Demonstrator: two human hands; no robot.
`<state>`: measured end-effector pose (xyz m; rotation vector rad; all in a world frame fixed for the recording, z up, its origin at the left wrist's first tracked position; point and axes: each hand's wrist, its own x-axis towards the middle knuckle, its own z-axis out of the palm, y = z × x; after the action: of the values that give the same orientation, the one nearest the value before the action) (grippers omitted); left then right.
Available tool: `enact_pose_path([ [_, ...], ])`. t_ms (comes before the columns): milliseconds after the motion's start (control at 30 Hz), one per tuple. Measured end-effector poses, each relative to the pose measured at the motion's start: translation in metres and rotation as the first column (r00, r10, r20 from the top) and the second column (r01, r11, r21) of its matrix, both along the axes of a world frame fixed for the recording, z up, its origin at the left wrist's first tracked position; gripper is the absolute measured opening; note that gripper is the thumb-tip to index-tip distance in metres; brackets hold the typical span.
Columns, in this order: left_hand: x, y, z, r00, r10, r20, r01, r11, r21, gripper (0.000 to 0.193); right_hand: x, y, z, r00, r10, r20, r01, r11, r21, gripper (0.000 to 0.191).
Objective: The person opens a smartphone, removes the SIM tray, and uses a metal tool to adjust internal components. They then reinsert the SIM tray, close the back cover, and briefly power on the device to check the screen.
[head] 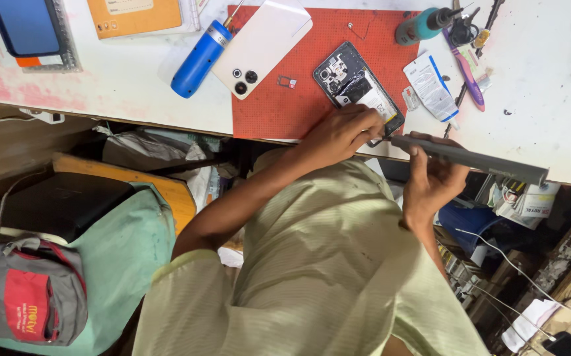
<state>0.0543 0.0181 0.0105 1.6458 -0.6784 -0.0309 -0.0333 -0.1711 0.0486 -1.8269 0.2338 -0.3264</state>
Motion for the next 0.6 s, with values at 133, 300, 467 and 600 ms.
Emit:
enact_pose_path([
  [133,0.004,-0.008,-0.005,0.999,-0.054,0.002,0.054,0.994,0.091,0.010,-0.001,-0.005,-0.006,1.000,-0.001,0.025,0.003,0.999,-0.048,0.028],
  [300,0.004,-0.006,-0.007,0.991,-0.082,0.108,0.068,0.990,0.125,0.023,-0.007,-0.007,-0.011,0.999,0.043,0.016,-0.039,0.982,-0.185,0.029],
  [467,0.007,-0.005,-0.010,0.981,-0.123,0.147,0.094,0.976,0.194,0.028,-0.009,-0.008,-0.018,0.996,0.083,0.030,-0.078,0.986,-0.148,0.030],
  [600,0.006,-0.005,-0.010,0.980,-0.131,0.151,0.100,0.976,0.194,0.028,-0.010,-0.009,-0.021,0.996,0.084,0.014,-0.082,0.991,-0.106,0.030],
])
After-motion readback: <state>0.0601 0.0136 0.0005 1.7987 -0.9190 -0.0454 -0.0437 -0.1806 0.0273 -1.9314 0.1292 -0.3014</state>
